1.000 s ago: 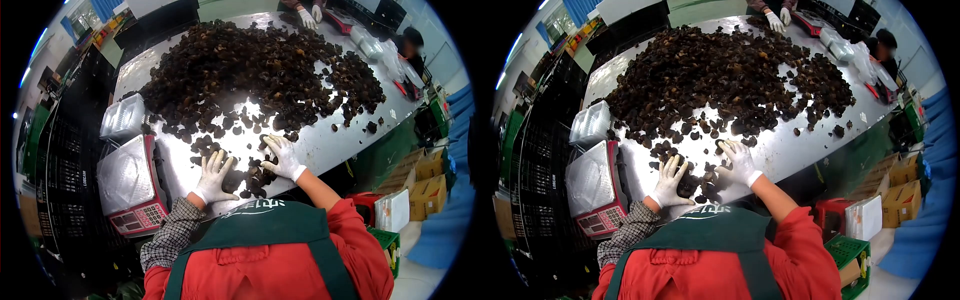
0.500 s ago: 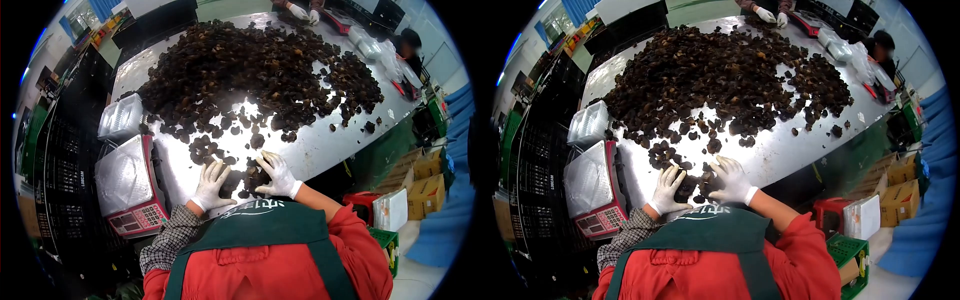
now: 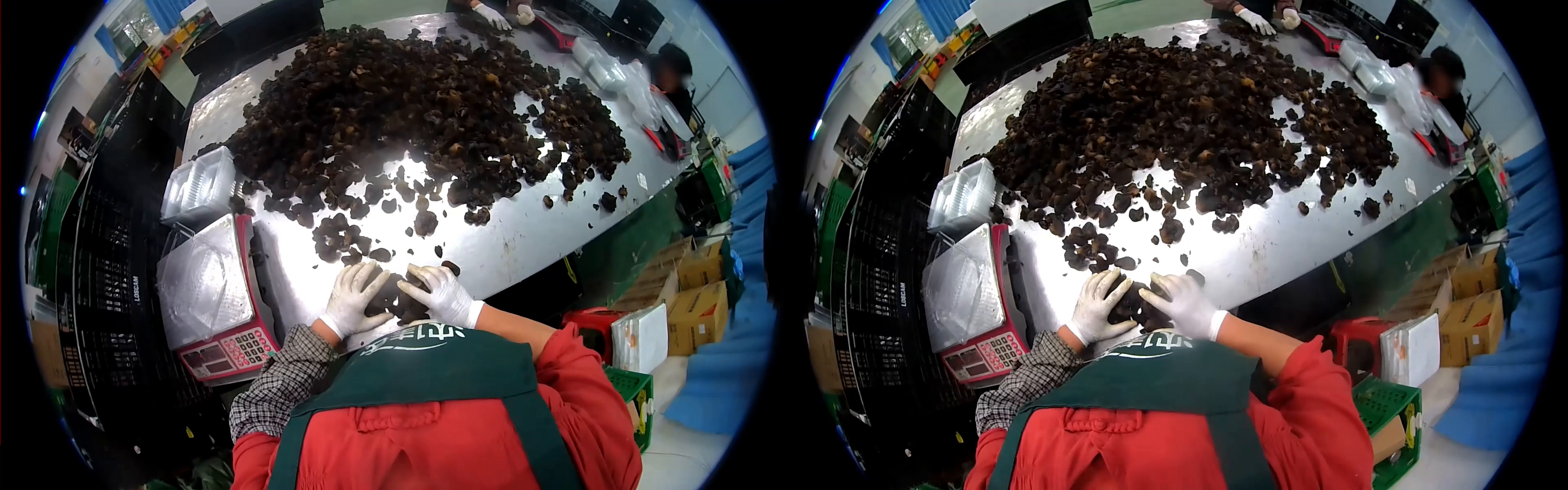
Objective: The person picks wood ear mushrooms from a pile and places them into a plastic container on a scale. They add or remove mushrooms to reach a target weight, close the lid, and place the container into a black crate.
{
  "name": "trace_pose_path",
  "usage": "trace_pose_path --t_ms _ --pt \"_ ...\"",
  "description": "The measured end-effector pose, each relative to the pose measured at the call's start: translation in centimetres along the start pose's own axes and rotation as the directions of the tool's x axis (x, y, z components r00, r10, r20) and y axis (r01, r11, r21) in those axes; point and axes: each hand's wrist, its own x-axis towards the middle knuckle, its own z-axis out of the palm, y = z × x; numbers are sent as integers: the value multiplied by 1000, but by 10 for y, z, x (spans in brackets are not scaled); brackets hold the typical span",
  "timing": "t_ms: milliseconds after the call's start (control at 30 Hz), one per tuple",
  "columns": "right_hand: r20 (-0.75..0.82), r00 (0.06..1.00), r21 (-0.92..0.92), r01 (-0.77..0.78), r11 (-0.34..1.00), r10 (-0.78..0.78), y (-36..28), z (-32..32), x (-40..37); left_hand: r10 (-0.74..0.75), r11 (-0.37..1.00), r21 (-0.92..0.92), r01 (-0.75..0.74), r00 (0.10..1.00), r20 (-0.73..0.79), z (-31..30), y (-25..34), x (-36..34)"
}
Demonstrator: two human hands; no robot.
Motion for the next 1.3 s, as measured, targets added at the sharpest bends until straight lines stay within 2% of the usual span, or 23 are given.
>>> trace_pose_path --t_ms 67,167,267,433,500,567,600,633,667,700,733,767,800,833,867,900,933,967,1000,1033,1100,1233,1300 --pt "9 1000 -30 -16 999 16 -5 4 6 15 1000 -19 -16 1000 -17 2 1 1" --pt "-51 996 -67 74 995 -77 1 26 -3 84 995 -42 -86 996 -36 10 0 -8" --pt "-59 998 -36 21 999 -23 -6 19 5 105 994 -17 -106 992 -66 14 -1 -11" --pt "-143 988 18 -61 998 63 -3 17 24 -15 989 -148 5 998 -67 11 -13 10" --pt "-123 968 132 -201 971 218 -3 15 28 -107 975 -205 86 990 -96 10 -16 14" --pt "-104 916 222 -359 907 388 -2 12 34 -268 896 -398 200 956 -123 5 -16 19" --pt "-31 872 381 -442 812 489 0 4 37 -367 814 -508 282 928 -73 1 -18 21" --pt "25 827 372 -529 763 561 3 -2 39 -455 713 -604 356 890 -12 -2 -20 23" --pt "85 759 528 -584 617 645 9 -1 39 -519 667 -626 403 855 -3 -4 -23 25" --pt "162 686 659 -610 440 709 13 -1 41 -623 387 -860 332 782 21 -13 -14 30" --pt "153 652 736 -577 355 743 17 -1 46 -668 202 -925 321 736 110 -15 -20 29" --pt "225 607 837 -521 168 762 19 -8 41 -693 8 -956 293 691 206 -18 -28 27" --pt "225 589 905 -422 58 776 21 -9 43 -696 -136 -940 314 645 316 -29 -30 25" --pt "230 574 949 -310 -51 786 21 -10 46 -681 -267 -928 262 630 374 -42 -28 25" --pt "291 549 957 -175 -233 784 19 -13 49 -629 -441 -882 168 643 437 -43 -34 20" --pt "304 592 934 -30 -357 746 15 -16 54 -573 -595 -801 70 662 483 -47 -40 14" --pt "320 596 906 34 -421 736 9 -20 61 -512 -716 -698 -6 684 520 -55 -36 12" --pt "337 601 870 94 -484 724 3 -24 69 -471 -777 -628 -45 704 531 -56 -39 7" --pt "391 641 843 37 -536 660 -4 -32 76 -451 -794 -605 -64 729 515 -66 -35 6" --pt "419 635 840 0 -543 649 -6 -33 81 -431 -810 -580 -82 753 497 -80 -28 7" --pt "452 643 794 26 -608 618 -12 -26 94 -453 -815 -567 -122 744 491 -100 -22 2" --pt "475 740 727 -26 -686 475 -49 -33 147 -561 -704 -661 -258 773 297 -140 -29 -31" --pt "480 748 739 -63 -671 458 -65 -18 184 -689 -556 -758 -340 699 192 -179 -33 -50"
